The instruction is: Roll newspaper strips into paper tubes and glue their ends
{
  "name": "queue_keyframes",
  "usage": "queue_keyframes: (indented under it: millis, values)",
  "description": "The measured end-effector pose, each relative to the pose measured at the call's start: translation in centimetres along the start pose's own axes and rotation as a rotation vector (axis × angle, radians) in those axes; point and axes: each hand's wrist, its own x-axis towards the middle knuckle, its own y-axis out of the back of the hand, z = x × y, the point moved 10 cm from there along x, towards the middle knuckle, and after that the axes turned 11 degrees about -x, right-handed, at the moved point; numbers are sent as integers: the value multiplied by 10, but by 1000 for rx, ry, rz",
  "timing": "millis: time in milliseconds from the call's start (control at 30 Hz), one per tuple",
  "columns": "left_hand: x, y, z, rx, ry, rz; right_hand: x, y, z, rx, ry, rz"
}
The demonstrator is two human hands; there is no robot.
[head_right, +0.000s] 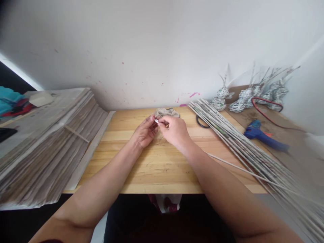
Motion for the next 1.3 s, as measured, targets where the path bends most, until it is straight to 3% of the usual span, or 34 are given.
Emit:
queue_keyframes:
  millis: [433,667,900,1300]
  values:
    - [-7,-6,-12,-26,43,21,-2,11,-5,-82,53,81]
    - [-6,-6,-10,-29,54,31,1,6,1,-133,2,-33]
    - [-9,-9,-11,-63,29,21,1,14,1,-82,-18,85]
    - [-14,-18,-20,-41,14,-25,6,17,11,-50,-74,119]
